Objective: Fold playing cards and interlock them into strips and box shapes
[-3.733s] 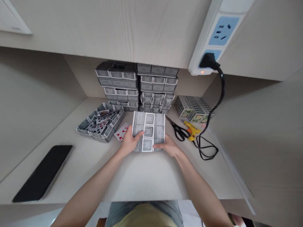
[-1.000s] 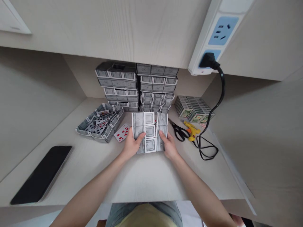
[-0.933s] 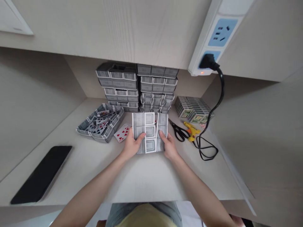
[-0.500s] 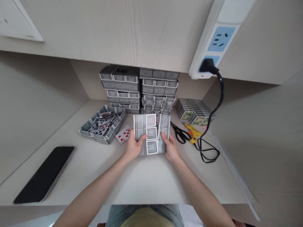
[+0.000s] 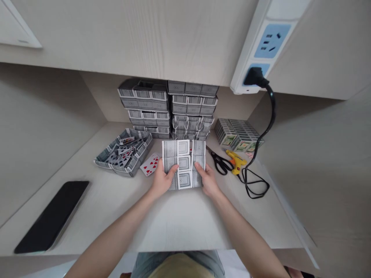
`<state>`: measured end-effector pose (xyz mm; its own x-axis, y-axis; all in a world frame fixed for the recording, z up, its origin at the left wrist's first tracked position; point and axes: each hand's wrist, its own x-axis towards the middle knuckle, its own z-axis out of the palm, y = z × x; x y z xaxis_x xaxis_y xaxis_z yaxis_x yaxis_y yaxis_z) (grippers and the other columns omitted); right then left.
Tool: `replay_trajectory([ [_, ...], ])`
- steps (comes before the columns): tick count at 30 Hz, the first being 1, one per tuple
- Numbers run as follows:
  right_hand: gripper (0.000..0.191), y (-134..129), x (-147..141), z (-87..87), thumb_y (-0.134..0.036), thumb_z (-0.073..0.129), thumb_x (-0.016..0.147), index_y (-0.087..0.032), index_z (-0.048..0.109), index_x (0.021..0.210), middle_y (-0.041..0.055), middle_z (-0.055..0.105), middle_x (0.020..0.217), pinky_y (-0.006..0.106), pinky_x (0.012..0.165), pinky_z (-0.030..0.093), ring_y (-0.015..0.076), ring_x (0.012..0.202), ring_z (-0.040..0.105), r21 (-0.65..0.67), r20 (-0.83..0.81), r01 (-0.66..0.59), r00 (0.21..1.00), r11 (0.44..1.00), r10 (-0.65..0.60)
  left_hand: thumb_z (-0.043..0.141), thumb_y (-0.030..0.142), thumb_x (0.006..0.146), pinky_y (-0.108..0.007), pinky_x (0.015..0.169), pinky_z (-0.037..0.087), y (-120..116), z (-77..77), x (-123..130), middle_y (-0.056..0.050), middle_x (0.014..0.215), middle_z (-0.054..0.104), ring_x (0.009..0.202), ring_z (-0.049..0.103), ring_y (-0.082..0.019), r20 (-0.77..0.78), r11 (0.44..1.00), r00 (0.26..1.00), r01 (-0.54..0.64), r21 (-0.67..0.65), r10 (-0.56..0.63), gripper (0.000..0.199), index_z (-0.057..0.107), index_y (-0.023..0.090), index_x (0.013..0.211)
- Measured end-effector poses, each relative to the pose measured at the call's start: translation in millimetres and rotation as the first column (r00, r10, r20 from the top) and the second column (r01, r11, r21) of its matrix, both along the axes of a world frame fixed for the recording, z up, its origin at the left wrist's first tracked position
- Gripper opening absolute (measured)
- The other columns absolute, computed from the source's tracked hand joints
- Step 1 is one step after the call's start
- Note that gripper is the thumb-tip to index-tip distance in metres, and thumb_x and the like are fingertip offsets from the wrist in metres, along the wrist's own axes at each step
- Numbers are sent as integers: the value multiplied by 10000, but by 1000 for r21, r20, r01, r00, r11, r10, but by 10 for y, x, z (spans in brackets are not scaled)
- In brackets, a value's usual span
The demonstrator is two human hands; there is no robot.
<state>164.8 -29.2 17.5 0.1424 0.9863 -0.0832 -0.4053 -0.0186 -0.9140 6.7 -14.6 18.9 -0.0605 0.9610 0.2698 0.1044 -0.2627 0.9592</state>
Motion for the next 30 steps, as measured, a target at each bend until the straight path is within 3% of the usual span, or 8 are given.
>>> replay_trajectory([
  [20,372,4,18,2,-416,682,642,-177,638,923,56,697,925,356,785,484,228,877,638,-27,-6,-29,1000,999,29,582,324,743,-374,898,420,29,-1,-22,-69,1068,583,1002,554,-192,-30,999,999,36,-16,-37,378,426,189,1061],
  [30,353,6,19,-7,-412,672,657,-165,638,908,59,700,909,366,808,476,227,865,638,1,45,11,999,1000,-11,568,326,749,-379,861,445,-30,7,-1,-66,1029,599,965,573,-198,-82,1000,997,-15,11,16,339,421,192,1024],
])
